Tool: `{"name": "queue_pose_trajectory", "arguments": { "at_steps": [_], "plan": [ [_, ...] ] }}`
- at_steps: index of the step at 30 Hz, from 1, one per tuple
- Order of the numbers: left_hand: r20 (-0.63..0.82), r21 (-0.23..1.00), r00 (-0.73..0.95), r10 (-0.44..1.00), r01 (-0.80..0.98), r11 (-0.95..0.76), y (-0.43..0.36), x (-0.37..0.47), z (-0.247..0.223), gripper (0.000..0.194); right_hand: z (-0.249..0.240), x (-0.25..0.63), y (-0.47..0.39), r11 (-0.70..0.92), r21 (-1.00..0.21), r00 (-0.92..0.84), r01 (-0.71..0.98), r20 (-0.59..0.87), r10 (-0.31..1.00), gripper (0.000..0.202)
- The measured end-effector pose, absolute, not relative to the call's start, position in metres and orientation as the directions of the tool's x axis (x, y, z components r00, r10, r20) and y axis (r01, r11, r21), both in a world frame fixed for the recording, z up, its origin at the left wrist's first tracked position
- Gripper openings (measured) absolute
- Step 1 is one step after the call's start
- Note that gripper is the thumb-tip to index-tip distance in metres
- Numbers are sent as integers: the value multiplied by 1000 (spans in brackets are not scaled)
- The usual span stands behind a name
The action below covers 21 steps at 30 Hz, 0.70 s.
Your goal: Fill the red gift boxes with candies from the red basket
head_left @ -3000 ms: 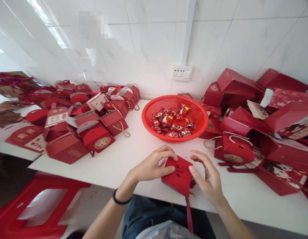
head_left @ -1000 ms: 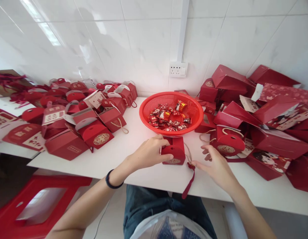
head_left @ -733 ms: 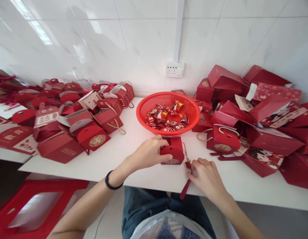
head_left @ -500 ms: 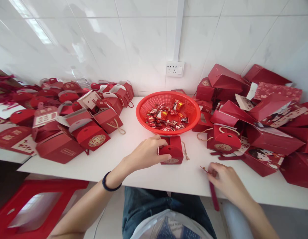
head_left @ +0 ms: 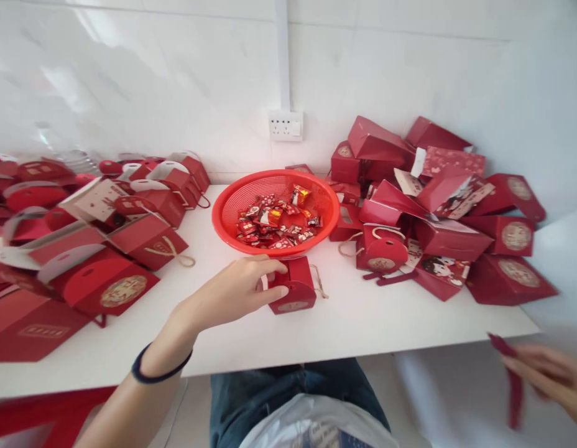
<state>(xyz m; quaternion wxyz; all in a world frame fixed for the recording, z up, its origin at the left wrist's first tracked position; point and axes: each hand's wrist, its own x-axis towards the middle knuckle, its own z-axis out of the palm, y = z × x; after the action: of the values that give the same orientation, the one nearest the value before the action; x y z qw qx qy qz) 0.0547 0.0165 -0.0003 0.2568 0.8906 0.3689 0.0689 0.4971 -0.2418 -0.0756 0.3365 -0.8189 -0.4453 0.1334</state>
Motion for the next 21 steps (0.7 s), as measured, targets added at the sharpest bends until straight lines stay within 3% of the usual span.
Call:
{"name": "queue_pose_trajectory", "arguments": {
  "at_steps": [2,7,11,14,17,21],
  "plan": [
    [-56,481,711,701,634,-606,16,58,4,32,-66,475,-210,-361,-762,565,538,8,825,51],
    [-59,471,717,694,633,-614,11,53,10,32,-50,430,-144,-186,-904,460,384,13,888,53],
    [-14,426,691,722,658,-621,9,47,7,36,-52,419,-130,-133,-935,383,328,3,924,52],
    [194,370,589,784,696,-615,0,64,1,37,-53,415,-128,-128,-943,373,308,-4,928,51],
    [383,332,546,745,671,-663,-19,98,-6,29,-51,411,-128,-135,-942,389,306,-6,921,53],
    [312,314,539,782,718,-621,-43,124,-8,28,-46,411,-137,-188,-922,451,337,-17,892,56]
  ]
}}
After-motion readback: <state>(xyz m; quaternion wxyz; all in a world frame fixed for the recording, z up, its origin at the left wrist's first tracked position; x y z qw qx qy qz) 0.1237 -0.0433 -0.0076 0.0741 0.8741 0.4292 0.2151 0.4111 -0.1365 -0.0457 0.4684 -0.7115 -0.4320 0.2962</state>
